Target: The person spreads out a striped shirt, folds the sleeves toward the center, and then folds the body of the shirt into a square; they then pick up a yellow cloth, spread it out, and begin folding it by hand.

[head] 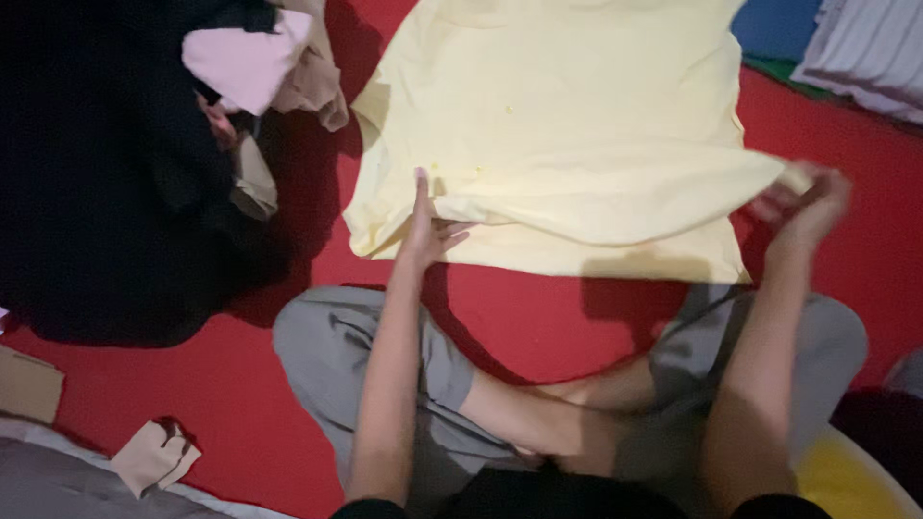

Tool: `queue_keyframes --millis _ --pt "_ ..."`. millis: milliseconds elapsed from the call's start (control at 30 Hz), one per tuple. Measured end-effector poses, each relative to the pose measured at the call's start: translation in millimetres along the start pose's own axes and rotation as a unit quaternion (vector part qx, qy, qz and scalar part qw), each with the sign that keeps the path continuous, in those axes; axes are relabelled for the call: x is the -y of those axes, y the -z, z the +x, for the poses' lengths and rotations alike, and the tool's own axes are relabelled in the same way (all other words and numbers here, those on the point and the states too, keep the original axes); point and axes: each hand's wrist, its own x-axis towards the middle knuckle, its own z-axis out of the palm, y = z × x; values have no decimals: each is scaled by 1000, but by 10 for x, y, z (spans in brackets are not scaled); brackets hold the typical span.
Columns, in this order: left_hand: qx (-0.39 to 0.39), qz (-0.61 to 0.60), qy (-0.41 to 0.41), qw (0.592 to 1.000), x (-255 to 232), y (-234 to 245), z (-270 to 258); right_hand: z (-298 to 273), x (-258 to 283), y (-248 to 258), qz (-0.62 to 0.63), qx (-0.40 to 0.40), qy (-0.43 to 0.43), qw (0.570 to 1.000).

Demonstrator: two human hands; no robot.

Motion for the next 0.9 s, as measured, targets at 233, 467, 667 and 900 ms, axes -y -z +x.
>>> queue_keyframes --millis 233,467,667,900 --pt "-67 -50 -52 995 248 468 208 -20 -344 294 -261 23 336 905" --pt "-29 -75 -90 993 135 483 -213 -361 144 -66 -175 17 295 939" --pt "-164 48 -106 980 142 391 -217 -397 -361 50 -190 107 1 976" --pt "-127 -44 -127 983 121 471 -90 -411 -80 -25 -152 146 131 969"
